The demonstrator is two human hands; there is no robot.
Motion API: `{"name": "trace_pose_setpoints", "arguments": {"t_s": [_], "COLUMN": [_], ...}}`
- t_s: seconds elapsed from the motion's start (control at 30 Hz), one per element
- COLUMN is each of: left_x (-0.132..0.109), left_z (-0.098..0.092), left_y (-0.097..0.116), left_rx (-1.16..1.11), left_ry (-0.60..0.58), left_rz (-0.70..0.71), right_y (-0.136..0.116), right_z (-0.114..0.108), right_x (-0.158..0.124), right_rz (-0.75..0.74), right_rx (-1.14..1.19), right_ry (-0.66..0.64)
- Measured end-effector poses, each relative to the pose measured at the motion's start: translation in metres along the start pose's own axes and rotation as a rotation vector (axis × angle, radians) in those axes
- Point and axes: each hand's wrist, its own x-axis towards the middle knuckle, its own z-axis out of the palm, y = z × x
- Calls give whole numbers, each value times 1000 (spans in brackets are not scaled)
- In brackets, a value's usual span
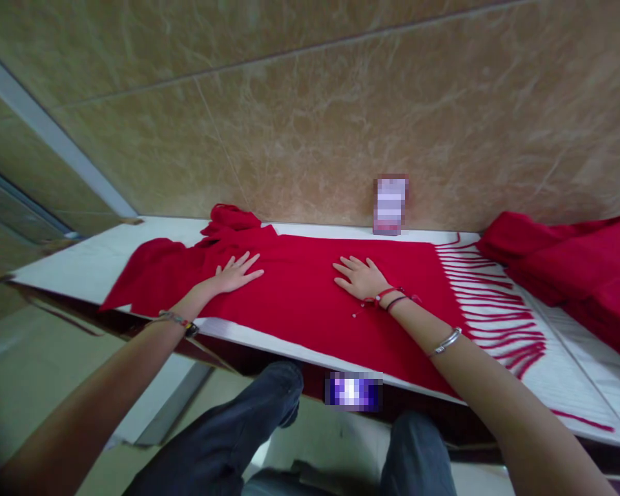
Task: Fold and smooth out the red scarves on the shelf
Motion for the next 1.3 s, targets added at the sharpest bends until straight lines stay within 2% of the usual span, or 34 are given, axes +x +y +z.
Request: {"name": "trace_pose_setpoints", "arguments": {"t_s": [0.1, 0.17, 0.27, 0.37, 0.5, 0.6, 0.7, 0.83, 0.93, 1.03, 1.13, 1.3], "left_x": [3, 1, -3, -2, 8, 19, 28, 30, 26, 23, 22, 21], "left_z": [-6, -16, -32, -38, -20, 0, 12, 15, 16, 19, 21, 11], "left_y": [-2, 6, 32, 74, 133, 159, 164, 159, 158, 158, 157, 157], "left_rx": [30, 86, 173, 135, -13, -57, -62, -63, -80, -60, -17, -17], "left_ry": [-45, -74, -43, 83, 162, 137, 81, 97, 193, 299, 200, 50], "left_rz": [-23, -58, -54, 70, 251, 298, 278, 273, 298, 426, 493, 416], "right_y": [16, 30, 52, 64, 71, 80, 91, 98, 96, 94, 94, 95], "right_z": [-4, -10, -21, -26, -19, -13, -12, -14, -17, -18, -17, -16], "right_x": [-5, -7, -10, -18, -35, -48, -55, -56, -55, -55, -55, -56], "right_rz": [50, 128, 284, 381, 393, 373, 386, 396, 401, 407, 409, 430], "right_rx": [-5, -5, 13, 30, 19, -4, -32, -59, -64, -60, -43, -1], "right_ry": [-33, -57, -44, -20, -55, -42, -32, -41, -76, -87, -46, -28]}}
